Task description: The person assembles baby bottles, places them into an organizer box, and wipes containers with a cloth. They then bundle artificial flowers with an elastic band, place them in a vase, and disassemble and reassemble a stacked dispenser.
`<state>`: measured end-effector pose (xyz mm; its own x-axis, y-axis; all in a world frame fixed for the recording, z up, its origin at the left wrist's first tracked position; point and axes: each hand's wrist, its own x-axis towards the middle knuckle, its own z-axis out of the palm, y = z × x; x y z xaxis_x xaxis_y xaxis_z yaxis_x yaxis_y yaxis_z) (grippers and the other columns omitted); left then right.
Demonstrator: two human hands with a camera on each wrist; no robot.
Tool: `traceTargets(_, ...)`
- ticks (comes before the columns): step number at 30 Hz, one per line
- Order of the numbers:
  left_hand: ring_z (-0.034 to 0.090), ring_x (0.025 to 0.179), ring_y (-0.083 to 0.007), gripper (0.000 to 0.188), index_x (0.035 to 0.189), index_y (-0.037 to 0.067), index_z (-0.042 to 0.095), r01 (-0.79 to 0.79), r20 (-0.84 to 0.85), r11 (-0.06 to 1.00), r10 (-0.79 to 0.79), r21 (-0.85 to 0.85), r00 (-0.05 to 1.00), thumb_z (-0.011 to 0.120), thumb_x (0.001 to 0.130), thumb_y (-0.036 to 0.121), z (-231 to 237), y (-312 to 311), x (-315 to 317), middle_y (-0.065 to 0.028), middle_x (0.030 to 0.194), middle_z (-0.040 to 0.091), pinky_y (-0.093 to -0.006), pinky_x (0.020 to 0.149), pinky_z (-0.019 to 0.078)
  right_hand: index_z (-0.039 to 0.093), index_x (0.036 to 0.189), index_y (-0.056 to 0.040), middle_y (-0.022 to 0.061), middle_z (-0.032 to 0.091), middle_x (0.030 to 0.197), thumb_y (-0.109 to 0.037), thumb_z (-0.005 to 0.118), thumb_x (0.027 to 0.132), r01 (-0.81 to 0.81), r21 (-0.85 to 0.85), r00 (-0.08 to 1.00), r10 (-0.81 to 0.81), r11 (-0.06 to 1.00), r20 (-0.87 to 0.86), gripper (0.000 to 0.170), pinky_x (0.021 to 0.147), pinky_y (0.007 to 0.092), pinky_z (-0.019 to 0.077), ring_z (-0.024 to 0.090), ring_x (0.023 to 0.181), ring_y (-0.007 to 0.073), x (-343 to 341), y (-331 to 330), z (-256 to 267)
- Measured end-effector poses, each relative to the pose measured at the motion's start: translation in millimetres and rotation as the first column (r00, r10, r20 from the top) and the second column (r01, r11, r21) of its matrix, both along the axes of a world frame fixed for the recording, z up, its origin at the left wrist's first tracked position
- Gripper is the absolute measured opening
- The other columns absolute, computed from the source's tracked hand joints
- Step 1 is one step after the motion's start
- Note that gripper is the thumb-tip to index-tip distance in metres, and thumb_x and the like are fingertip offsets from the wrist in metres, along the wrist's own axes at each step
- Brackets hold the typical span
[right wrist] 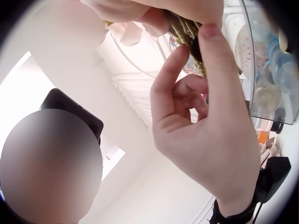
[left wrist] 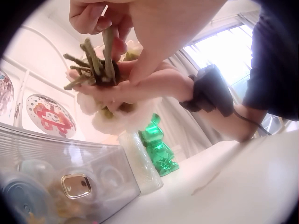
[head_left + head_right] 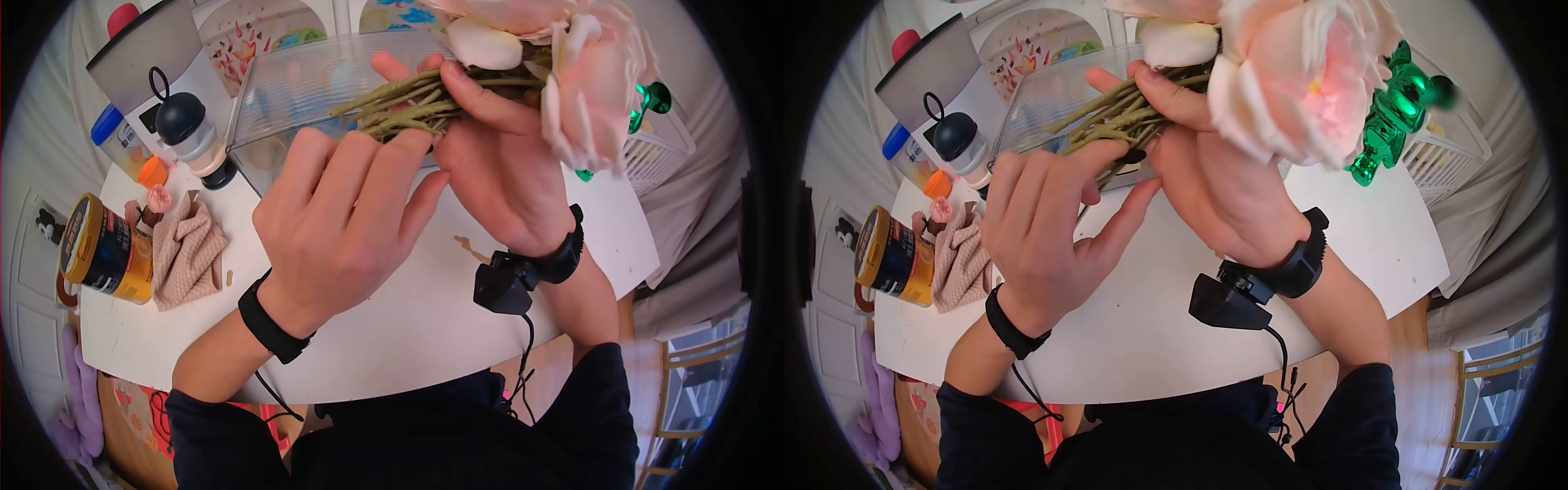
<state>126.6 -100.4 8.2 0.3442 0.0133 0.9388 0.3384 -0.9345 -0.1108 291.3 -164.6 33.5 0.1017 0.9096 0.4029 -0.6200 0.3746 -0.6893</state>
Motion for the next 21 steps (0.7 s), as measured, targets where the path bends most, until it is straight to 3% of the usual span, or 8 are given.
traceTargets(4, 0.05, 0.076, -0.0204, 0.034, 0.102, 0.016, 0.081, 0.065, -0.038, 0.993, -0.062, 0.094, 0.997, 0.093, 0.071, 0.009, -6, 8, 1, 0.0026, 0.081, 0.053, -0.0325, 0.059, 0.0404, 0.056, 0.129, -0.0026, 0.0055, 0.061, 0.124, -0.015, 0.059, 0.112, 0.07, 0.091, 0.997, -0.071, 0.993, 0.005, 0.021, 0.116, 0.0418, 0.0427, 0.053, 0.147, 0.0269, -3, 5, -6)
traceTargets(9, 0.048, 0.08, -0.0203, 0.031, 0.099, 0.017, 0.084, 0.094, -0.135, 0.993, -0.084, 0.073, 0.987, 0.089, 0.071, 0.004, -7, 10, -1, 0.0027, 0.082, 0.05, -0.0327, 0.062, 0.0396, 0.056, 0.132, -0.002, 0.0081, 0.065, 0.125, -0.015, 0.064, 0.109, 0.177, -0.093, 0.981, -0.169, 0.98, 0.09, 0.027, 0.111, 0.0436, 0.0475, 0.059, 0.142, 0.0286, -11, 1, -8)
traceTargets(13, 0.047, 0.079, -0.0211, 0.029, 0.095, 0.017, 0.083, 0.136, -0.163, 0.985, -0.117, 0.106, 0.98, 0.09, 0.07, 0.006, -5, 16, -2, 0.0022, 0.082, 0.05, -0.0341, 0.064, 0.0398, 0.056, 0.132, -0.0023, 0.0087, 0.065, 0.125, -0.013, 0.064, 0.108, 0.143, -0.08, 0.988, -0.139, 0.986, 0.061, 0.027, 0.113, 0.044, 0.0468, 0.059, 0.142, 0.0298, -9, 2, -13)
traceTargets(19, 0.047, 0.078, -0.0237, 0.018, 0.086, 0.013, 0.077, 0.159, -0.141, 0.987, -0.157, 0.002, 0.977, 0.089, 0.074, 0.006, 9, 12, -7, 0.0004, 0.079, 0.051, -0.036, 0.066, 0.0373, 0.057, 0.132, -0.0049, 0.0046, 0.065, 0.117, -0.01, 0.063, 0.108, 0.218, 0.04, 0.973, -0.221, 0.975, 0.067, 0.025, 0.114, 0.0473, 0.0466, 0.059, 0.141, 0.0318, 4, 13, -13)
traceTargets(21, 0.048, 0.077, -0.0232, 0.016, 0.087, 0.011, 0.075, 0.187, -0.251, 0.981, -0.195, -0.054, 0.948, 0.087, 0.078, 0.005, 13, 15, -17, -0.0012, 0.079, 0.052, -0.0353, 0.065, 0.0363, 0.057, 0.132, -0.0048, 0.0049, 0.065, 0.118, -0.01, 0.062, 0.108, 0.237, 0.053, 0.967, -0.241, 0.97, 0.079, 0.025, 0.114, 0.0473, 0.0468, 0.06, 0.14, 0.032, 7, 13, -12)
